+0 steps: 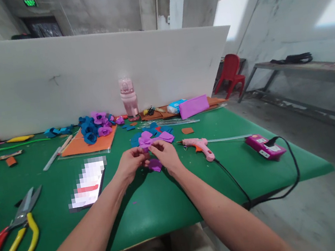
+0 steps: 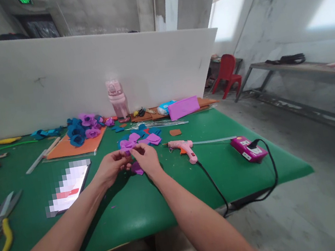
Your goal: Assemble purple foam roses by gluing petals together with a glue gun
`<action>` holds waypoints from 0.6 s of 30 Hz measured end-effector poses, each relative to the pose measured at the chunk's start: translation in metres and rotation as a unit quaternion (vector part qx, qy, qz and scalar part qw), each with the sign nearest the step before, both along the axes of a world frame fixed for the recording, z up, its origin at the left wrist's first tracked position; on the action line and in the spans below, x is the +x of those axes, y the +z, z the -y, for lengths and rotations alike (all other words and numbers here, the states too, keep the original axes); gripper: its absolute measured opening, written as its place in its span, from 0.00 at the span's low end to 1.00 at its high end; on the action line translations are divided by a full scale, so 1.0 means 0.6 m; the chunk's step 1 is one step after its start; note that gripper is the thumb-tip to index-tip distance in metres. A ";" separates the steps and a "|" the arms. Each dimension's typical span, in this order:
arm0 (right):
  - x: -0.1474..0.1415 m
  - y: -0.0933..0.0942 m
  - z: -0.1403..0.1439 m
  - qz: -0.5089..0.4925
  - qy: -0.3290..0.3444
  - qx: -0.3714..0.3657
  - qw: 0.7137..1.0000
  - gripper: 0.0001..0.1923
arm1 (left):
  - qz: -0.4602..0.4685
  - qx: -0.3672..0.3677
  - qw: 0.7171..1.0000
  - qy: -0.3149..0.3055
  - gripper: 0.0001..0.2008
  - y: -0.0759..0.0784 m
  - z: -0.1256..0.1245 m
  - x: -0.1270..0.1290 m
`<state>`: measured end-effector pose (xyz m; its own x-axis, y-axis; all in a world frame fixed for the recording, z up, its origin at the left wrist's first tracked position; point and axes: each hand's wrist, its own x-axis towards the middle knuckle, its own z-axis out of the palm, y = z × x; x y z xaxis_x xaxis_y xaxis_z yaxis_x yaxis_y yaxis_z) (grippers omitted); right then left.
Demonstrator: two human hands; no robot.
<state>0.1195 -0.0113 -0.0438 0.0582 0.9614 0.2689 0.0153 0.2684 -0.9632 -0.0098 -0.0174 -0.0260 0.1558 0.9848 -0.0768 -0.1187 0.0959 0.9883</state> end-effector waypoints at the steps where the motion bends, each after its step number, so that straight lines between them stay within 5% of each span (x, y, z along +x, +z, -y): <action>1: 0.001 0.001 -0.001 -0.011 0.008 -0.005 1.000 0.09 | 0.002 -0.005 1.000 -0.002 0.15 0.000 0.000 -0.001; 12: -0.008 0.003 0.007 -0.054 0.078 -0.058 0.994 0.10 | 0.038 -0.013 0.999 0.001 0.15 -0.007 -0.003 -0.002; 18: -0.009 0.008 0.011 0.026 0.010 -0.034 0.999 0.12 | 0.008 0.015 1.000 -0.017 0.12 -0.007 0.000 0.005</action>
<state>0.1141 -0.0179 -0.0388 0.0275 0.9786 0.2041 0.0606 0.2022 -0.9775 -0.0070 -0.0177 -0.0302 0.1901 0.9807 -0.0447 -0.1325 0.0707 0.9886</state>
